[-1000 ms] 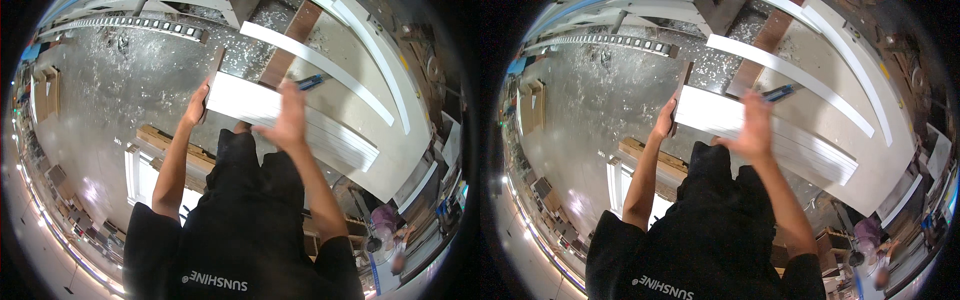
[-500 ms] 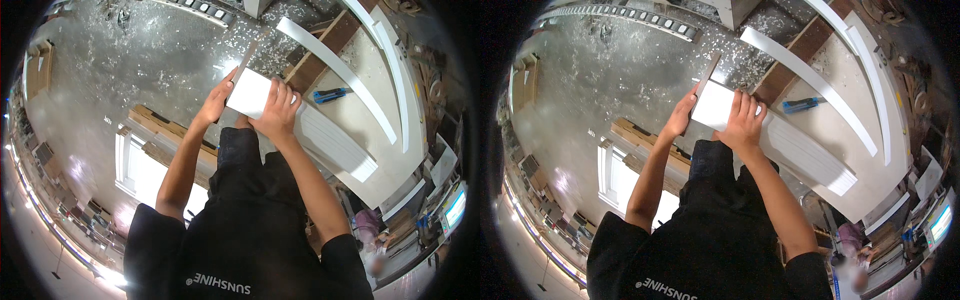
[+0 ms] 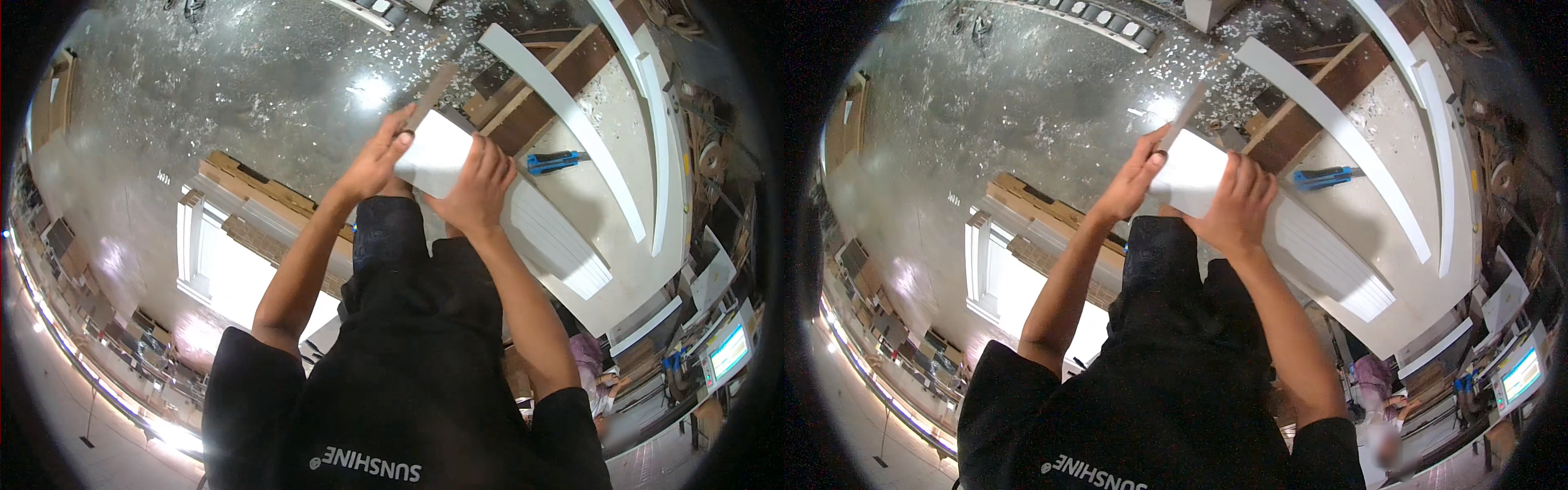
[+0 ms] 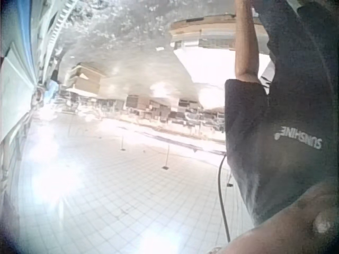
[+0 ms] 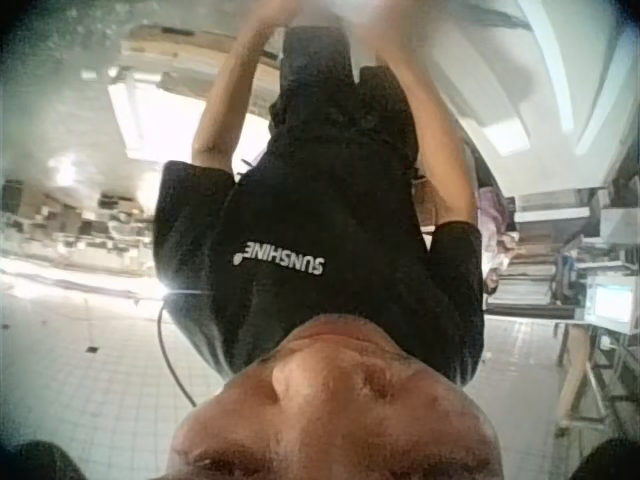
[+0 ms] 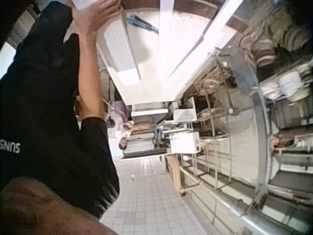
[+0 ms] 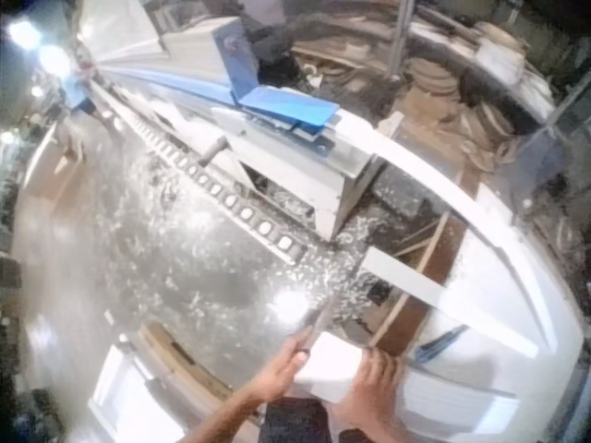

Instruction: Handling and organizing laminate furniture components in a factory setting.

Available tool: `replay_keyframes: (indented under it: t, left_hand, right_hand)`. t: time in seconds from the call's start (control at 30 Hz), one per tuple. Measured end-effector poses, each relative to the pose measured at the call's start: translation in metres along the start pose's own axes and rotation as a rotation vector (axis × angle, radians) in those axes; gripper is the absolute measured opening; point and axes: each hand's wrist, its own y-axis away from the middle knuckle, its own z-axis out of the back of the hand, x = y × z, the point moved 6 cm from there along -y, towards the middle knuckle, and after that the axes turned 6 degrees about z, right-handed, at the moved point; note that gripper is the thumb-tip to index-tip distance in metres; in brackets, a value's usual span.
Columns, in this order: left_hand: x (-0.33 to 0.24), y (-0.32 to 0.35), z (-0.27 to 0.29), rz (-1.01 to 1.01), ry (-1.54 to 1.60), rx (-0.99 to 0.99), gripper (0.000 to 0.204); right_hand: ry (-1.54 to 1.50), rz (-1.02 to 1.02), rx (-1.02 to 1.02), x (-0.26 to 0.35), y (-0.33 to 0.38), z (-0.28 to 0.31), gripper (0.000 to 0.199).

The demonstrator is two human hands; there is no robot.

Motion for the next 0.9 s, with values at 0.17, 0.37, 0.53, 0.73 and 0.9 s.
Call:
replay_keyframes:
  t: [0.17, 0.37, 0.53, 0.73, 0.9]
  left_hand:
    - [-0.004, 0.001, -0.007, -0.057, -0.059, 0.001, 0.068]
    - [0.039, -0.024, 0.025, 0.167, 0.402, 0.085, 0.071]
    - [0.037, -0.031, 0.014, 0.255, 0.360, 0.250, 0.064]
    - [0.020, -0.028, 0.006, 0.153, 0.190, 0.079, 0.067]
    - [0.005, -0.032, 0.025, 0.116, 0.341, 0.074, 0.068]
  right_hand:
    - [0.028, 0.009, 0.001, -0.013, 0.008, 0.005, 0.123]
    - [0.018, 0.031, -0.012, -0.014, 0.008, 0.002, 0.120]
    - [0.059, 0.046, -0.010, -0.014, 0.006, 0.005, 0.116]
    - [0.057, 0.040, -0.004, -0.016, 0.006, 0.006, 0.115]
    - [0.017, 0.065, -0.007, -0.017, 0.008, 0.005, 0.121]
